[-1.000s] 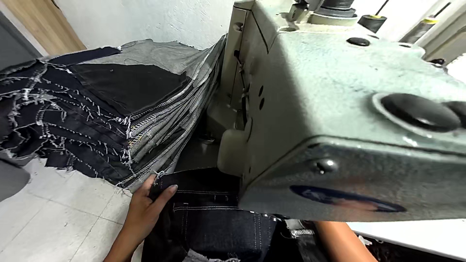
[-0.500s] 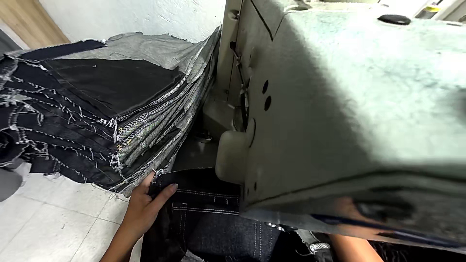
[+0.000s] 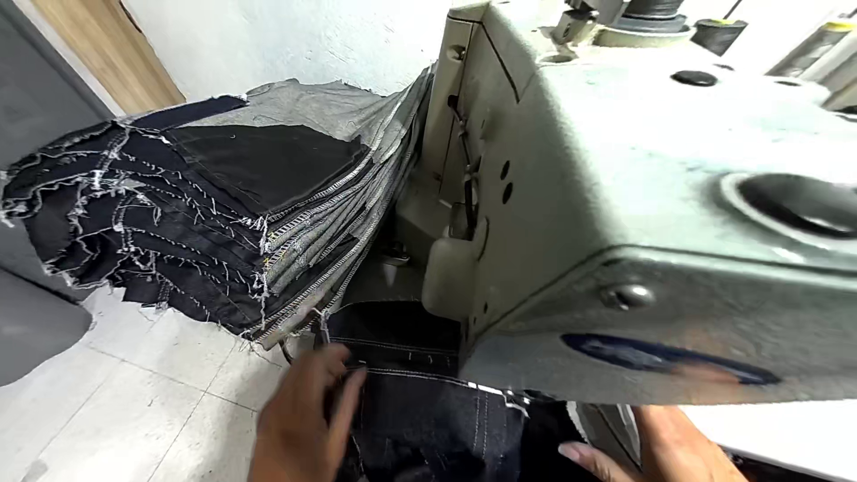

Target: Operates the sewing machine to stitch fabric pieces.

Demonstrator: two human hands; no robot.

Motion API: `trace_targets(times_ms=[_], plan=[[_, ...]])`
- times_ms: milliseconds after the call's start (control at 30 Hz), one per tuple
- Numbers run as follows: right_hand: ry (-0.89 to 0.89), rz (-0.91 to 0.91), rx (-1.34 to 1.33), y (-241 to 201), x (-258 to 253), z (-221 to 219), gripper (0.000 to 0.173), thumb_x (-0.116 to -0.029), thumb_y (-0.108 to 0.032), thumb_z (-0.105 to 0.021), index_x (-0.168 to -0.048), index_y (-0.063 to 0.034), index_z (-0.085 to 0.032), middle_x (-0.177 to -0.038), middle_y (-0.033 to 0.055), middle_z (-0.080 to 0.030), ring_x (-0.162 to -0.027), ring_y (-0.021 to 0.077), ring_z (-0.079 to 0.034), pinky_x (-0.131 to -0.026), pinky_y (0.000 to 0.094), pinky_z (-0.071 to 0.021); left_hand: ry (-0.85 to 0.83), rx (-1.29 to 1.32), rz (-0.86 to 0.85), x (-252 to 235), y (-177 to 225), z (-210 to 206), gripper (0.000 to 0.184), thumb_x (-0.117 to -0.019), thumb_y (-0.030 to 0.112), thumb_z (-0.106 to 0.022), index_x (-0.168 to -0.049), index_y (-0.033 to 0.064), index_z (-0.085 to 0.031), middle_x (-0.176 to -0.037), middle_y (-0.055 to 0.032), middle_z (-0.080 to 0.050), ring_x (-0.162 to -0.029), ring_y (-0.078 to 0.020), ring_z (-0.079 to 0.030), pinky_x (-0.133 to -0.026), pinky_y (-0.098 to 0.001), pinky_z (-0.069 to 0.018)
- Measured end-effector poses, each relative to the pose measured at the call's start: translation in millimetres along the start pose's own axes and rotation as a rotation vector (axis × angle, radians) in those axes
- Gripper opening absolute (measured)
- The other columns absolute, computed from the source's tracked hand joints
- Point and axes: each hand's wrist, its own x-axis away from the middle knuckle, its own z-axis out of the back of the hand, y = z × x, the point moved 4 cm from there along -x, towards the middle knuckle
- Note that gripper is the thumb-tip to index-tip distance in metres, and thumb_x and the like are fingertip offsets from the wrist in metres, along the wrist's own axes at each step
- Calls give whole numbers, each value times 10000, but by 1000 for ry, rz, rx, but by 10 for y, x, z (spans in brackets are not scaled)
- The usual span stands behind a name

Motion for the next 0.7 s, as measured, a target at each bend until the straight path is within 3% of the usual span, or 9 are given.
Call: trace_targets(times_ms=[67, 167, 267, 367, 467, 567, 633, 667, 700], plan=[[-34, -121, -17, 46, 125, -52, 998, -764, -228, -862, -1487, 171, -302, -1411, 431, -459, -1240, 597, -532, -1005, 667, -461, -315, 185, 104, 149, 321, -59, 367, -977, 234, -673, -1166, -81, -658, -956, -185, -734, -834, -295, -733, -744, -464, -607], [-30, -249, -20, 338, 197, -219, 826, -790, -64, -792, -1501, 78, -395, -1370, 360, -539, -1174, 563, -590, -920, 705, -487, -534, 341, 177, 310, 535, -312, 558, -972, 308, -694, -1317, -99, -532, -975, -168, -717, -815, -263, -728, -749, -443, -610], [157, -172, -67, 671, 167, -426, 557, -854, -79, -642, -1398, 17, -577, -1194, 250, -688, -997, 446, -701, -832, 661, -535, -478, 383, 201, 301, 622, -522, 736, -940, 394, -725, -1389, -108, -427, -983, -170, -683, -804, -249, -723, -743, -422, -614], [267, -173, -206, 788, 89, -451, 348, -908, -122, -531, -1176, 20, -702, -977, 185, -740, -869, 329, -731, -752, 585, -552, -376, 368, 221, 261, 708, -690, 856, -875, 495, -765, -1386, -89, -403, -980, -175, -666, -752, -238, -711, -711, -425, -613], [267, -249, -526, 950, 40, -364, 234, -896, -118, -506, -999, -95, -714, -848, -80, -683, -763, -35, -624, -703, 226, -539, -260, 262, 219, 216, 822, -771, 936, -794, 541, -811, -1380, -77, -423, -1072, -210, -693, -686, -239, -695, -657, -428, -592], [249, -225, -666, 979, 55, -151, 223, -851, -108, -514, -929, -168, -715, -819, -141, -691, -749, -76, -627, -680, 167, -534, -209, 203, 230, 192, 870, -811, 937, -768, 537, -816, -1386, -62, -446, -1060, -197, -707, -700, -255, -698, -666, -442, -583], [227, -166, -639, 932, 87, -25, 198, -860, -145, -532, -893, -202, -719, -803, -156, -689, -743, -81, -627, -676, 154, -531, -291, 324, 317, 182, 822, -802, 914, -801, 480, -813, -1435, -31, -398, -1140, -188, -696, -838, -286, -721, -737, -476, -587], [209, -146, -633, 895, 102, -5, 184, -867, -157, -541, -878, -212, -716, -794, -163, -684, -736, -89, -623, -672, 147, -527, -324, 435, 364, 186, 736, -792, 881, -818, 432, -808, -1446, -4, -370, -1119, -159, -697, -825, -263, -717, -695, -459, -596], [170, -127, -638, 842, 110, -8, 178, -876, -158, -552, -878, -211, -722, -798, -167, -685, -741, -96, -619, -680, 145, -529, -318, 556, 385, 186, 610, -756, 819, -827, 348, -810, -1423, 11, -362, -1030, -128, -716, -734, -226, -715, -584, -422, -602]])
